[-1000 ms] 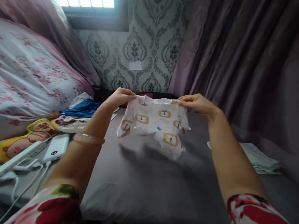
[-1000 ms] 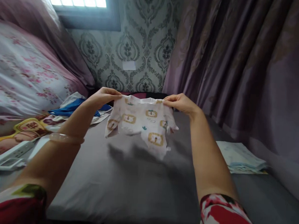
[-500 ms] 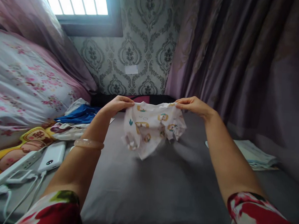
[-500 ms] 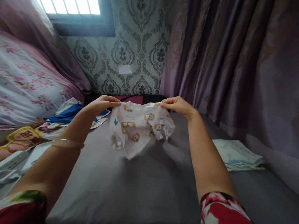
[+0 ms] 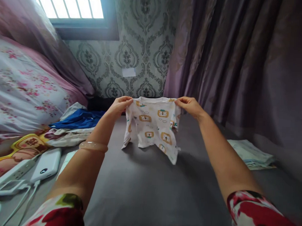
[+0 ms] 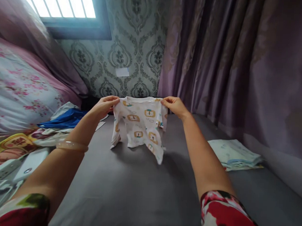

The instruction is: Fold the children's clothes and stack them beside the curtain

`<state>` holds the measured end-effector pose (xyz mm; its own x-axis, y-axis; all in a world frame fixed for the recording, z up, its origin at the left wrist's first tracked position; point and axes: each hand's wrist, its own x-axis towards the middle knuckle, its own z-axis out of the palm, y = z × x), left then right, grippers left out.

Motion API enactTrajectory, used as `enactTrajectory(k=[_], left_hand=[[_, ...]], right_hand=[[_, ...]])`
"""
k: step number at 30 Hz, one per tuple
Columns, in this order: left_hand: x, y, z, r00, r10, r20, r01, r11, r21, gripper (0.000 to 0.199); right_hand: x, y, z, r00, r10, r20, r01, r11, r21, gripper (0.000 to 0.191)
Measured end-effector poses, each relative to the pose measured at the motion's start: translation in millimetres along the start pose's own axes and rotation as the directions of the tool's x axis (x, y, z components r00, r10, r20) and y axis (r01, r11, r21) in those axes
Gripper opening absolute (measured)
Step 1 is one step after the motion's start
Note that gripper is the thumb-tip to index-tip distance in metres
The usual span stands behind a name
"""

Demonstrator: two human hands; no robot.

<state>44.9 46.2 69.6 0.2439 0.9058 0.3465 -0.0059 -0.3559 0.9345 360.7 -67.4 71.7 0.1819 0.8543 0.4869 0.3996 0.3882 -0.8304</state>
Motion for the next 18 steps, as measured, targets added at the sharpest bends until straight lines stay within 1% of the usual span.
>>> enactTrajectory(k=[4, 6, 8, 9, 11, 13, 16, 18], left_hand=[[9, -8, 12.9, 0.998, 0.040, -0.043, -0.042, 0.998, -0.039, 0.017], [13, -9, 16.4, 0.990, 0.107, -0.089, -0.105, 0.994, 0.030, 0.012], [14, -9, 17.7, 0.963, 0.227, -0.147, -0.200, 0.963, 0.181, 0.010], [12, -9, 17.7, 0.937, 0.304, -0.174, -0.249, 0.927, 0.280, 0.010], [6, -7, 17.4, 0.867, 0.454, -0.205, -0.310, 0.815, 0.490, 0.012], [-6, -3, 17.0, 0.798, 0.576, -0.178, -0.333, 0.667, 0.666, 0.015], [-32, 4, 15.0, 0.698, 0.711, -0.092, -0.358, 0.457, 0.814, 0.022], [-52, 10, 10.9, 0.636, 0.770, -0.054, -0.361, 0.359, 0.861, 0.025]], right_hand=[[6, 9, 6, 0.994, -0.058, -0.090, 0.048, 0.993, -0.112, 0.049], [6, 10, 8, 0.987, -0.093, -0.131, 0.068, 0.980, -0.187, 0.046], [6, 11, 9, 0.973, -0.159, -0.166, 0.113, 0.959, -0.261, 0.043], [5, 12, 10, 0.961, -0.207, -0.184, 0.145, 0.942, -0.304, 0.043], [2, 13, 10, 0.925, -0.310, -0.221, 0.202, 0.891, -0.406, 0.043], [-4, 12, 10, 0.889, -0.390, -0.238, 0.225, 0.827, -0.515, 0.043], [-24, 2, 8, 0.848, -0.484, -0.218, 0.238, 0.714, -0.658, 0.043], [-43, -11, 5, 0.821, -0.544, -0.176, 0.259, 0.628, -0.734, 0.042]])
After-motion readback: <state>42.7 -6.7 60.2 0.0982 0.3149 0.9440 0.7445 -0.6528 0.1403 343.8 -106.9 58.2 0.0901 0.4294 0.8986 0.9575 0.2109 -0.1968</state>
